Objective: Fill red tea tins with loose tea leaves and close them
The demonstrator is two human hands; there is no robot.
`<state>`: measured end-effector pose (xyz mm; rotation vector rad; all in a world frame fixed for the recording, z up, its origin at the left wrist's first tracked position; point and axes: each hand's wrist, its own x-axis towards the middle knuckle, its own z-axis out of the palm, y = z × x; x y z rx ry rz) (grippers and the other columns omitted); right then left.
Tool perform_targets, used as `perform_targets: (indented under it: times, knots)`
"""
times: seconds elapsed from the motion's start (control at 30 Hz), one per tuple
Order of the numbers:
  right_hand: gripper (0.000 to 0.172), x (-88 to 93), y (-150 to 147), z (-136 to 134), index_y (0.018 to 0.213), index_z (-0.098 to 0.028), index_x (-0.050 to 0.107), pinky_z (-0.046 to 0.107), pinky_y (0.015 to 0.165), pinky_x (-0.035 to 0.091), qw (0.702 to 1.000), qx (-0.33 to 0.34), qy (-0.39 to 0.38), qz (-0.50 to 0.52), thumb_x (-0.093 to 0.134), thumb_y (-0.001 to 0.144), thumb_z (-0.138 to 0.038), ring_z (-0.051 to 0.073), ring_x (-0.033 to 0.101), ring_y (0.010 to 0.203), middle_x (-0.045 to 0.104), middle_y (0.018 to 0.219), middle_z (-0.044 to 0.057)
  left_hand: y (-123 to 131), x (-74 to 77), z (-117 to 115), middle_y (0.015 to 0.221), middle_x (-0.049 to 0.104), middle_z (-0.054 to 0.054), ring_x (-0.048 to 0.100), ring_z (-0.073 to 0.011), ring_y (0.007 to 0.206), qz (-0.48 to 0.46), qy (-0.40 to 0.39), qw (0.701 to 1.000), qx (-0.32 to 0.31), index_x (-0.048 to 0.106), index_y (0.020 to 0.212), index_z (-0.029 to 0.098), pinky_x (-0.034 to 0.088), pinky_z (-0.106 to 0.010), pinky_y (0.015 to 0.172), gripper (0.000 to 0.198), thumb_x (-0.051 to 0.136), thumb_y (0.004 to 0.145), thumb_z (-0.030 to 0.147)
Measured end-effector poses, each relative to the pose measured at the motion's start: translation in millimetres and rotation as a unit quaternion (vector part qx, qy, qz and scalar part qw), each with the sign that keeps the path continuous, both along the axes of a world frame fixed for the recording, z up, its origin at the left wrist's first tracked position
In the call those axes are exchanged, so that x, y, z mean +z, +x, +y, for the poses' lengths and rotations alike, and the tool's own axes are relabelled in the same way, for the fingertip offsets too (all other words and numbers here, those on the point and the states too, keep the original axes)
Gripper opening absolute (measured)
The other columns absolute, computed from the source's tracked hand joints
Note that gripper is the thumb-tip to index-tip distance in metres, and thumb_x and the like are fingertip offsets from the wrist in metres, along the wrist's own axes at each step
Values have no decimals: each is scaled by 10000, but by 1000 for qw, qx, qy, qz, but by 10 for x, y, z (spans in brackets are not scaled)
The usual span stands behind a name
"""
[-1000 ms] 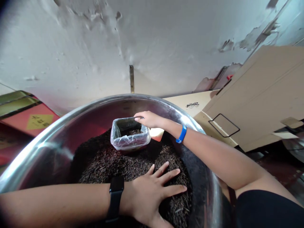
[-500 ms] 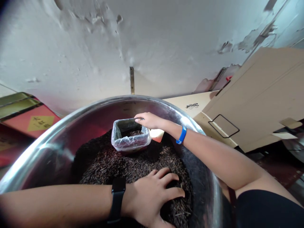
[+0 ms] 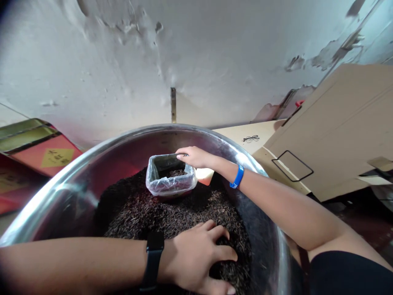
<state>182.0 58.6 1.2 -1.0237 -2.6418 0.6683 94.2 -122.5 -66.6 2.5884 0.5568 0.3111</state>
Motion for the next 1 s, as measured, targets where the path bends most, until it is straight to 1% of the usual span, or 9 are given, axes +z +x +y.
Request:
perform_targets:
  times: [0.13,0.27,0.37,0.43,0.53,0.63,0.8,0.9,1.0]
  knots:
    - [272,-6,1,1,1007,-178,627,303,791,407,1000,1,-1,2,425,881,-308,186,580,881,660,1037,63,22,-28,-30,1062,522,-59,521,-247,897,-7,23,999,22,577,1138,304,463,-389,804,490,444,793,626]
    - [261,-17,-3,1,984,-183,636,304,782,404,1000,-1,1,4,429,874,-298,184,577,875,662,1021,59,33,-30,-54,949,535,-57,548,-238,801,14,45,998,41,576,1124,325,489,-373,701,493,412,792,652]
    - [264,-14,-9,-3,984,-178,638,311,783,405,1000,-7,0,1,430,872,-296,188,579,882,660,1028,62,37,7,-50,897,540,-57,571,-240,739,39,72,996,30,585,1090,318,491,-351,611,493,400,792,663]
    - [270,-7,-14,-6,998,-174,635,315,790,405,1000,-7,-1,1,428,872,-293,192,581,891,659,1034,66,40,44,-34,875,549,-56,585,-235,703,56,87,995,18,594,1066,309,486,-342,583,492,395,793,667]
    - [274,3,-19,-11,1017,-178,631,315,800,405,1000,-8,-1,2,428,870,-291,198,584,912,657,1054,71,42,94,2,864,570,-54,601,-228,669,82,90,993,2,592,1075,310,479,-330,555,504,380,796,673]
    - [275,7,-13,-15,1016,-180,630,316,801,404,1000,-5,-3,4,428,871,-295,200,583,912,656,1059,70,32,124,46,883,592,-56,613,-223,664,92,78,993,-15,585,1105,312,474,-320,548,552,352,793,702]
    - [291,-1,10,-10,994,-168,628,316,792,406,1000,6,-19,13,396,891,-311,191,578,881,663,1006,61,6,157,110,888,613,-54,618,-204,666,101,58,993,-23,589,1116,301,459,-299,562,573,398,769,716]
    - [315,4,15,-3,1009,-156,625,311,788,412,999,16,-29,19,382,901,-324,188,575,886,659,1006,63,-3,212,133,848,610,-42,609,-197,644,88,81,992,-30,597,1086,300,436,-284,530,533,421,774,694]
    - [315,23,14,-8,1061,-155,620,310,795,419,999,7,-32,18,432,884,-334,186,581,887,659,1021,67,-17,314,159,822,596,-22,594,-189,625,47,114,992,-29,609,1032,296,425,-282,523,468,456,778,658]
